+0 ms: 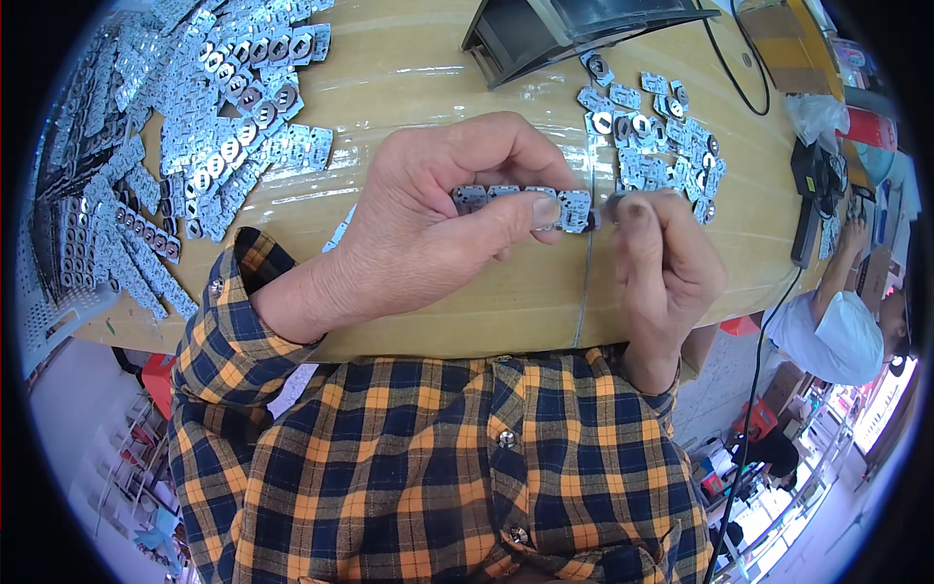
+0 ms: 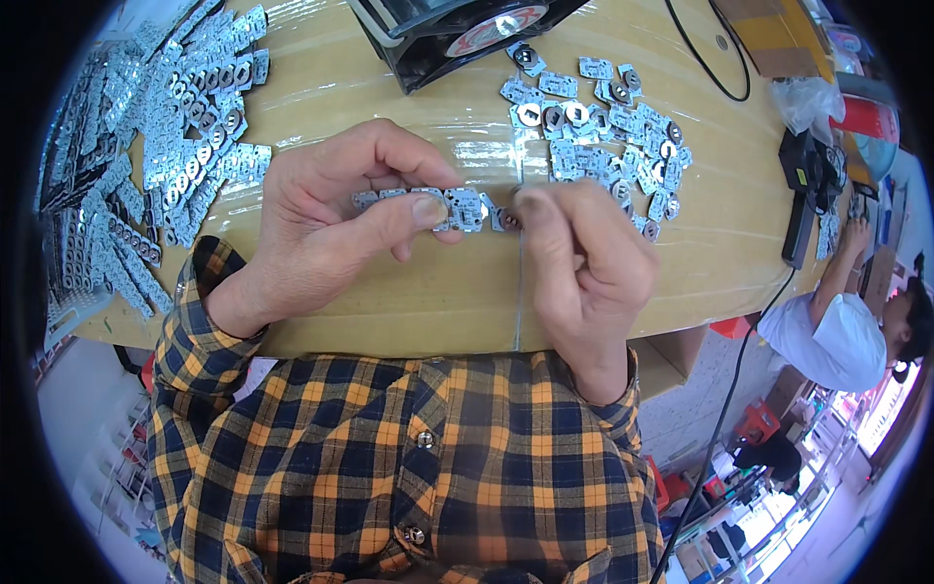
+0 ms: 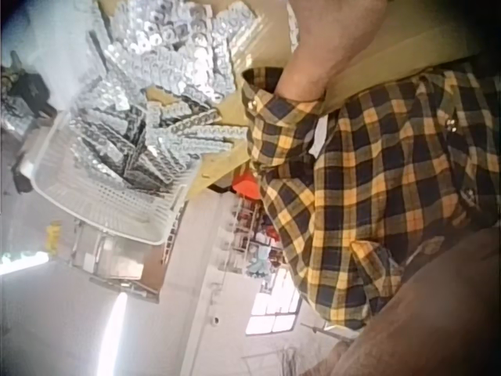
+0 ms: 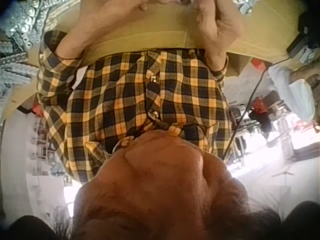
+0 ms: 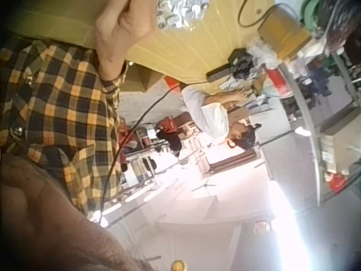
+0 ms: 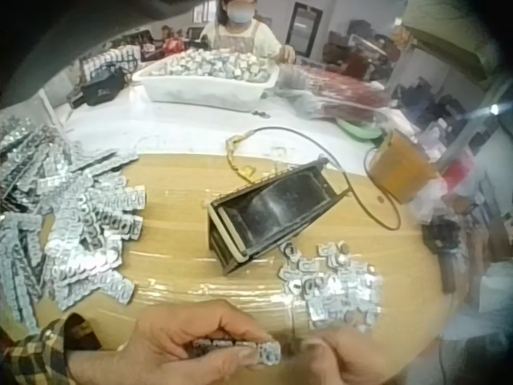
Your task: Assembling small metal components at a factory workbench.
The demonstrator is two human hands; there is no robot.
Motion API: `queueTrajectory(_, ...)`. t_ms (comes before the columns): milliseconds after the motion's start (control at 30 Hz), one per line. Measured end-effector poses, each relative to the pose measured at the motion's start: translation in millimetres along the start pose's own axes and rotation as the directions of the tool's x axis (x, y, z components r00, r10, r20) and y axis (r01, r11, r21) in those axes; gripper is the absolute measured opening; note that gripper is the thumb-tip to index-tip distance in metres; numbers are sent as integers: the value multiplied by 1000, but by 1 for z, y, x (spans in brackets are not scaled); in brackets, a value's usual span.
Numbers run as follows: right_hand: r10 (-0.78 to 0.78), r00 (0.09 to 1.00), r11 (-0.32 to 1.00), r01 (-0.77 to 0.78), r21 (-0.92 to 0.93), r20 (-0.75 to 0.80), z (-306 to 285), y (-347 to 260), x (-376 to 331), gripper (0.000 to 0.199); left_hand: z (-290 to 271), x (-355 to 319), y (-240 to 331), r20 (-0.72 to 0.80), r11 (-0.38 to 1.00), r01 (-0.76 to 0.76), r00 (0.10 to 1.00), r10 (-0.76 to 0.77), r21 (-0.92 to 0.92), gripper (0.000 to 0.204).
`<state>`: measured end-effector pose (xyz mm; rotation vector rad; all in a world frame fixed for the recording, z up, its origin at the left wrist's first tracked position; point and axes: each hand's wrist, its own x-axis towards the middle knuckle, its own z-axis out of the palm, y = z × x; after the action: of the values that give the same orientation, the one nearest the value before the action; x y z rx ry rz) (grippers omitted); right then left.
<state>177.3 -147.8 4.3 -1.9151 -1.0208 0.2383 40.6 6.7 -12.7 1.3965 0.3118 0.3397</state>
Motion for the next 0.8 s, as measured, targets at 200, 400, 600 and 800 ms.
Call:
queueTrajectory(200,116,950,924,-211,320,290,-4,0,-2,12,-3,2,5,58,996,75,996,-72,-44,16)
queueTrajectory(400,14,924,916,-165,366,383,-5,7,1,13,-5,2,5,163,990,92,984,-74,-108,13)
queueTrajectory(600,-56,929,986,-6,167,366,1,6,-1,12,-2,1,0,177,992,115,979,-105,-47,14)
queueTrajectory(800,-74,949,994,46,99,306,3,2,1,13,4,0,-1,76,992,89,994,-82,-85,17)
